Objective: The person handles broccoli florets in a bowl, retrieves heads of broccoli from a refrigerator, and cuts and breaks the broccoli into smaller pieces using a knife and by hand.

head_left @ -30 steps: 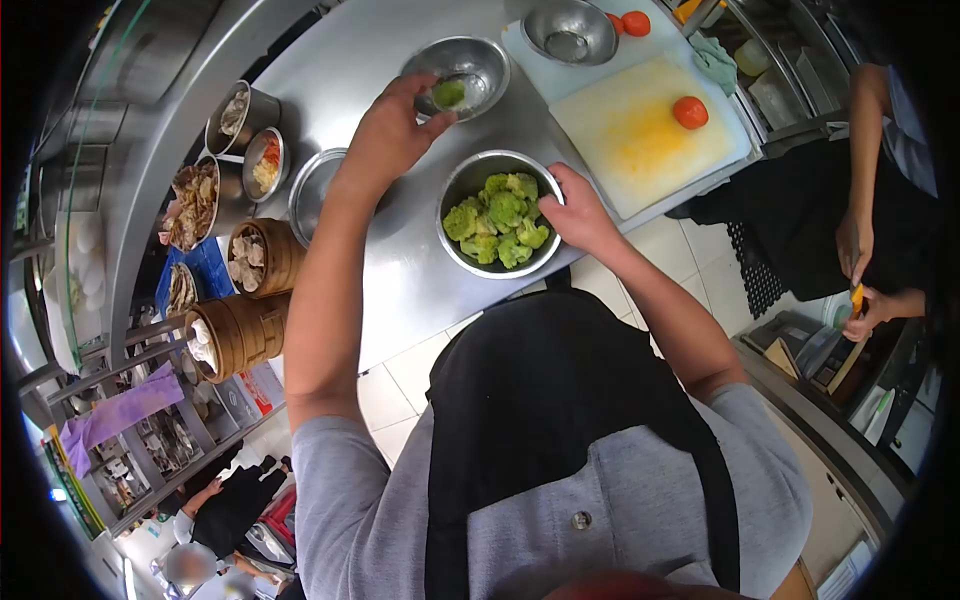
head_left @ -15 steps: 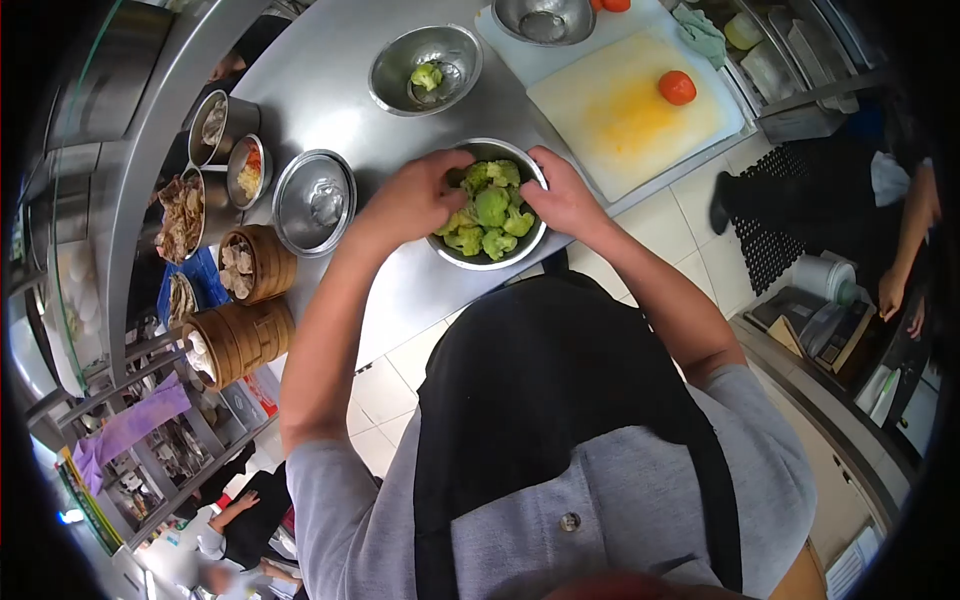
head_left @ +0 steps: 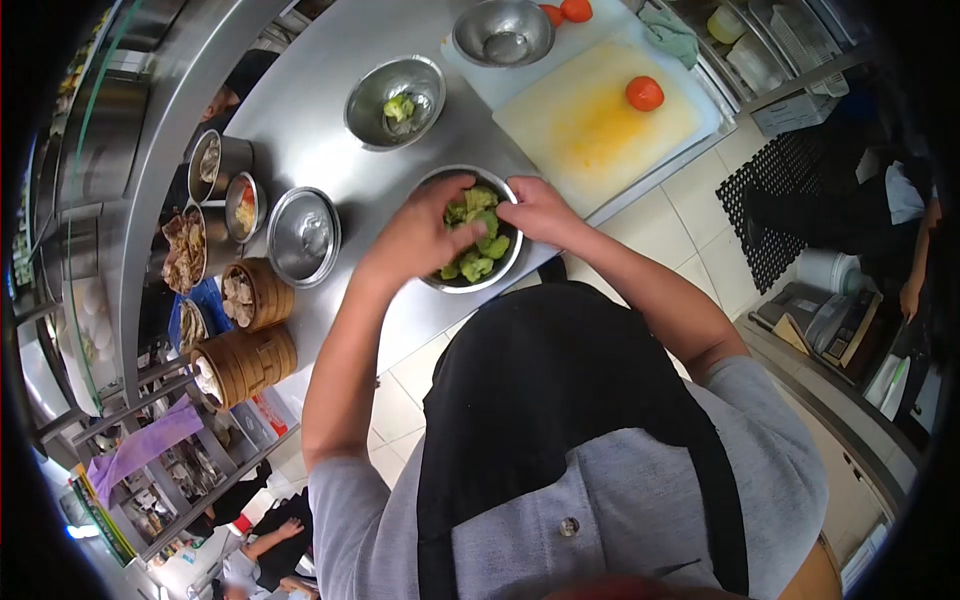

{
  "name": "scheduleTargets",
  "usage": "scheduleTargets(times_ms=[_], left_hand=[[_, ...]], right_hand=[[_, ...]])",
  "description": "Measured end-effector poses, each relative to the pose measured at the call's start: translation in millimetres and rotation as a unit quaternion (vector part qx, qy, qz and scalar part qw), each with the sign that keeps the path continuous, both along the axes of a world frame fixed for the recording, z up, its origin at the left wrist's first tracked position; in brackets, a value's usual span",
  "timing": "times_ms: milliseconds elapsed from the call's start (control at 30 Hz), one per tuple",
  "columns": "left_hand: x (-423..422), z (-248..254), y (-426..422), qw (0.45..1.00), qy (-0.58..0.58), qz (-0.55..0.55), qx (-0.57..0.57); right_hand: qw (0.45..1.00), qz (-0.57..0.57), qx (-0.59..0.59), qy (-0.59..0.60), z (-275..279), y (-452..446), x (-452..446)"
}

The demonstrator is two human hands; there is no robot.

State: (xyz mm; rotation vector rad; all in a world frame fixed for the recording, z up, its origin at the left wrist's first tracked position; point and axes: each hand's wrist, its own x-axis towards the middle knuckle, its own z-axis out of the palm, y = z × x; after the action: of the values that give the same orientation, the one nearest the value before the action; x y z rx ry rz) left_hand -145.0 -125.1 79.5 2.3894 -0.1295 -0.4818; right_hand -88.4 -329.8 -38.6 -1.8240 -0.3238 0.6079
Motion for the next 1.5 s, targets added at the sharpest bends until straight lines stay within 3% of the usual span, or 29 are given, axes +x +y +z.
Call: scheduleTargets(times_ms=[67,233,300,333,367,400,500,533,600,633,700,733,833,900,967,1067,1167,1300,1367,1433,1500], left_hand=[[-7,0,-9,0.997,-0.07,-0.027,0.035],[-14,4,-16,0.991,-0.098,-0.055,0.073],[-12,26,-7,0.986,-0.063,0.071,-0.138],[-4,40,4,0.989,-0.056,0.087,-0.101],[4,44,16,0.98,-0.085,0.12,-0.135],[19,37,35,0.973,-0.147,0.125,-0.13],[43,62,42,0.924,-0.36,0.107,0.066],[43,66,36,0.925,-0.361,0.105,0.061],[34,76,11,0.98,-0.181,0.064,-0.05],[30,78,-3,0.972,-0.223,-0.077,-0.015],[28,77,-34,0.959,-0.186,-0.178,0.119],[35,74,-38,0.959,-0.186,-0.178,0.122],[58,70,-45,0.969,-0.17,-0.157,0.084],[68,81,-57,0.986,-0.14,-0.008,-0.086],[86,74,-66,0.98,-0.164,0.007,-0.114],[114,77,-102,0.942,-0.14,0.116,-0.282],[151,79,-144,0.91,-0.14,0.173,-0.35],[216,99,-256,0.915,-0.261,0.073,-0.298],[258,113,-303,0.909,-0.314,0.026,-0.274],[322,111,-337,0.895,-0.369,-0.025,-0.249],[378,93,-363,0.83,-0.548,-0.104,-0.01]], right_hand=[[0.98,0.013,0.114,0.165,-6,1,0],[0.96,0.012,0.224,0.169,-1,-2,-1],[0.972,-0.034,0.149,0.177,27,-18,-7],[0.962,-0.056,0.183,0.196,33,-24,-10],[0.964,-0.062,0.176,0.189,41,-32,-10],[0.964,-0.087,0.181,0.176,48,-40,-12],[0.944,-0.136,0.232,0.192,68,-59,-15],[0.95,-0.138,0.22,0.171,64,-66,-13],[0.956,-0.144,0.208,0.148,68,-81,-8],[0.954,-0.15,0.215,0.145,80,-86,-6],[0.951,-0.157,0.22,0.147,92,-97,-4],[0.953,-0.157,0.219,0.138,93,-102,1],[0.956,-0.147,0.221,0.125,90,-118,22],[0.95,-0.159,0.24,0.118,78,-134,40],[0.943,-0.158,0.269,0.117,79,-147,58],[0.94,-0.138,0.266,0.165,87,-187,85],[0.959,-0.132,0.218,0.121,80,-240,117],[0.95,-0.167,0.24,0.113,87,-330,142],[0.919,-0.249,0.286,0.105,122,-355,143],[0.93,-0.259,0.24,0.099,95,-399,159],[0.914,-0.306,0.251,0.093,83,-428,168]])
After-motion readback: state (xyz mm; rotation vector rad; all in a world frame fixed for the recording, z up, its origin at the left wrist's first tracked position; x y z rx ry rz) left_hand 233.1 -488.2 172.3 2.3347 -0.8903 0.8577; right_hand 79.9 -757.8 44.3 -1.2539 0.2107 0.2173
